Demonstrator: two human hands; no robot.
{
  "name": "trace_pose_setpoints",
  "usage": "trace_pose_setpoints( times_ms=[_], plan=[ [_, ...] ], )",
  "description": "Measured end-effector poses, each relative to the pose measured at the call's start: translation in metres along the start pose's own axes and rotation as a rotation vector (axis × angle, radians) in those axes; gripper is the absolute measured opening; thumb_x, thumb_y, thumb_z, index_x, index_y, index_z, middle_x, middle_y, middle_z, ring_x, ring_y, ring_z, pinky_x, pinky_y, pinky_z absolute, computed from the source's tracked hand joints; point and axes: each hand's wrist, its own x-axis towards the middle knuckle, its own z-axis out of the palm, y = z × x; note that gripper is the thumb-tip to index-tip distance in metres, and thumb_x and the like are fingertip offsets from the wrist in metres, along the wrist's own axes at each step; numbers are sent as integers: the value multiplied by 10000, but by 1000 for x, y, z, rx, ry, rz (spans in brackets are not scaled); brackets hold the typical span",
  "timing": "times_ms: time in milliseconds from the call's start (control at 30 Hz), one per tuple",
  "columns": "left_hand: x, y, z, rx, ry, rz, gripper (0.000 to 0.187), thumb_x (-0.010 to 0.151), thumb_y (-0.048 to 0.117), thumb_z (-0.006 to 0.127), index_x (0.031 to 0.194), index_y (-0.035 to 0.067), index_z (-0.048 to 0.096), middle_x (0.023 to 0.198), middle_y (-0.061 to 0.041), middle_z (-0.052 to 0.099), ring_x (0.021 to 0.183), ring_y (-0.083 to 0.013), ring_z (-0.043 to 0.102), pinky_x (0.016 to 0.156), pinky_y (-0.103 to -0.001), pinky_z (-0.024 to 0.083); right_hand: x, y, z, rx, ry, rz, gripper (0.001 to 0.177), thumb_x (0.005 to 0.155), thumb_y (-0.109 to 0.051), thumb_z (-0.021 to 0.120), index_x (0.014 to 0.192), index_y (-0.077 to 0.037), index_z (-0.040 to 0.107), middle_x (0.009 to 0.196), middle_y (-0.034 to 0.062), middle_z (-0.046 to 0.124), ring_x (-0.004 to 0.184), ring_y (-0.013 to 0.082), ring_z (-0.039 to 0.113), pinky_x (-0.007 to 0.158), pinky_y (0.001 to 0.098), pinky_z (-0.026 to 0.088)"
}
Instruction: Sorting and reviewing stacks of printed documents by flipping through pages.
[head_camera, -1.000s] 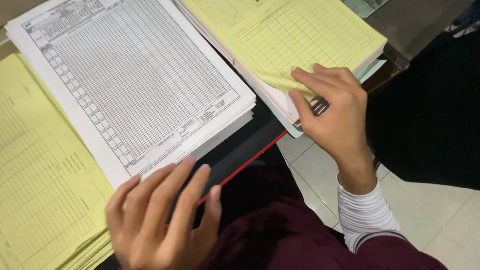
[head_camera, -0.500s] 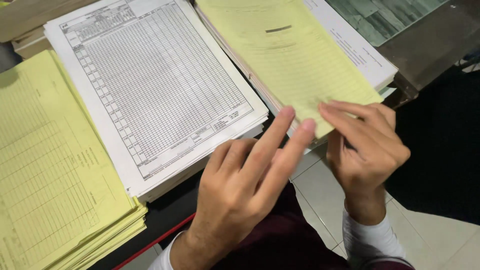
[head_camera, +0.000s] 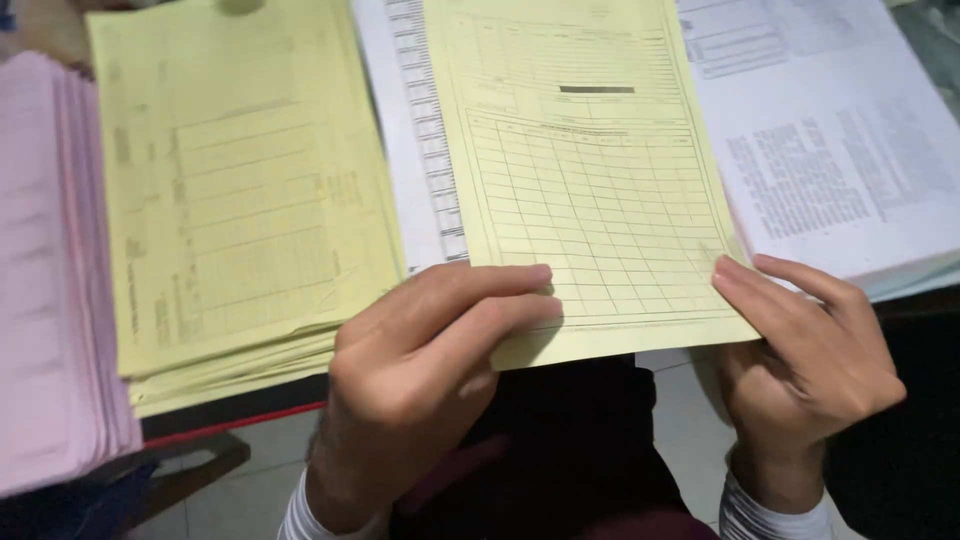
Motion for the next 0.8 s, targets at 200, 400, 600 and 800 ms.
trace_pose_setpoints(
  times_ms=[200,400,600,800],
  plan=[
    [-37,-8,-57,220,95,-85,114,976,13,641,894,0,720,988,-144,752,867,-229,763,814,-311,633,21,-36,26,166,-80,-147,155,1051,112,632,1051,154,781,1106,336,756,1029,511,706,933,511,577],
    [-85,-22,-108,419,124,-282,517,610,-242,453,982,-3,720,1084,-177,748,1028,-301,747,836,-329,602,53,-88,73,315,-104,-294,229,1040,282,609,1010,125,773,1052,309,754,972,482,760,860,502,625],
    [-107,-38,-119,797,127,-370,508,762,-238,630,1203,5,697,1376,-224,642,1355,-411,527,1159,-520,494,59,-114,110,283,-122,-385,174,1048,182,693,1062,49,804,1087,224,785,960,422,775,859,467,617],
    [-112,-51,-97,642,-29,-236,537,863,-173,689,1350,50,652,1450,-210,604,1382,-399,569,1186,-616,428,63,-134,121,192,-150,-395,234,1087,82,613,1107,-37,814,1135,162,817,1028,364,800,868,398,454]
  ],
)
